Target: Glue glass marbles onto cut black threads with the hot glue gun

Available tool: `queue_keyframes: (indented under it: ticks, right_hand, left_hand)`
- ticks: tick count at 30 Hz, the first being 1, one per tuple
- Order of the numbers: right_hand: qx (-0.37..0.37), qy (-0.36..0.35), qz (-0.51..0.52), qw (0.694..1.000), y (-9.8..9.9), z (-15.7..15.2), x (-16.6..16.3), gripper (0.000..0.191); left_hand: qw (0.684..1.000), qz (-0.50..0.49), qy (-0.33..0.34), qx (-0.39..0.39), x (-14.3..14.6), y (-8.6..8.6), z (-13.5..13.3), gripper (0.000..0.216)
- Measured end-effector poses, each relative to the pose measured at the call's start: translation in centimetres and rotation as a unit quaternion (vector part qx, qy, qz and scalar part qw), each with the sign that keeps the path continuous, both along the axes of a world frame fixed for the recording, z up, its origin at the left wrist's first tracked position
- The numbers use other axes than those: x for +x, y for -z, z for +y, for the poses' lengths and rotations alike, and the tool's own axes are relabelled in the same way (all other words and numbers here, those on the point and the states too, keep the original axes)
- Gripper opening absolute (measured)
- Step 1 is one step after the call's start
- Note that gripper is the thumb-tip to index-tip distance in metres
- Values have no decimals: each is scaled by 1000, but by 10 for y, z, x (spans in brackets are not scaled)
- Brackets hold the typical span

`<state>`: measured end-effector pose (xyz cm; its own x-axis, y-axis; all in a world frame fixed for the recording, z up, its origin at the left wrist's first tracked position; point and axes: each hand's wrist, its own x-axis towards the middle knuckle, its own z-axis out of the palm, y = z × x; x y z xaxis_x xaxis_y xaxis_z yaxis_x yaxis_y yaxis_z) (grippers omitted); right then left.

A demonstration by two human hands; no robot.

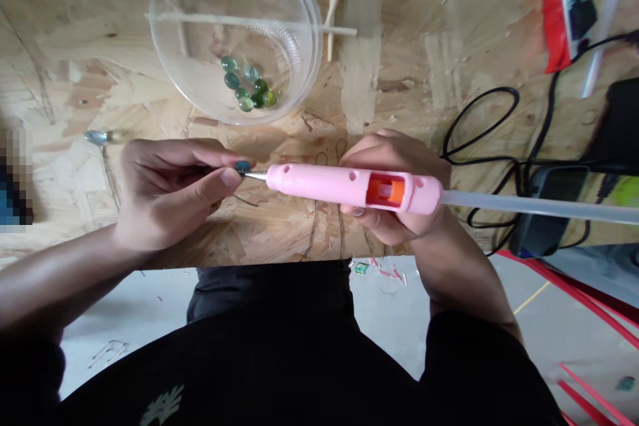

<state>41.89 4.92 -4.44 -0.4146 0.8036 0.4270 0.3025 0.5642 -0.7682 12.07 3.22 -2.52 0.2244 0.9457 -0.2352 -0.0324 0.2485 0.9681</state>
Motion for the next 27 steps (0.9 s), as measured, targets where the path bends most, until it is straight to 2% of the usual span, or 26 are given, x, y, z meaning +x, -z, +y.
queue_keyframes:
  ticks: [4, 11, 13, 17, 22, 27]
  right_hand:
    - [43, -48, 20, 998, -2, 2, 0, 19]
    - [61, -52, 48, 996, -1, 7, -3, 18]
    - [49, -54, 49, 996, 0, 8, -4, 18]
    - [7, -104, 47, 993, -1, 9, -6, 25]
    - [58, -40, 52, 996, 1, 6, -5, 22]
    - [47, -48, 44, 997, 2, 5, -3, 19]
  left_hand:
    - [1000, 11, 6, 5, 0, -1, 0, 15]
    - [1000, -5, 9, 1, -1, 1, 0, 16]
    - [1000, -8, 10, -2, -1, 1, 0, 16]
    - [1000, 4, 13, 6, -2, 2, 0, 14]
    - [998, -1, 19, 55, -2, 5, 1, 21]
    - [999, 18, 22, 31, -2, 1, 1, 12]
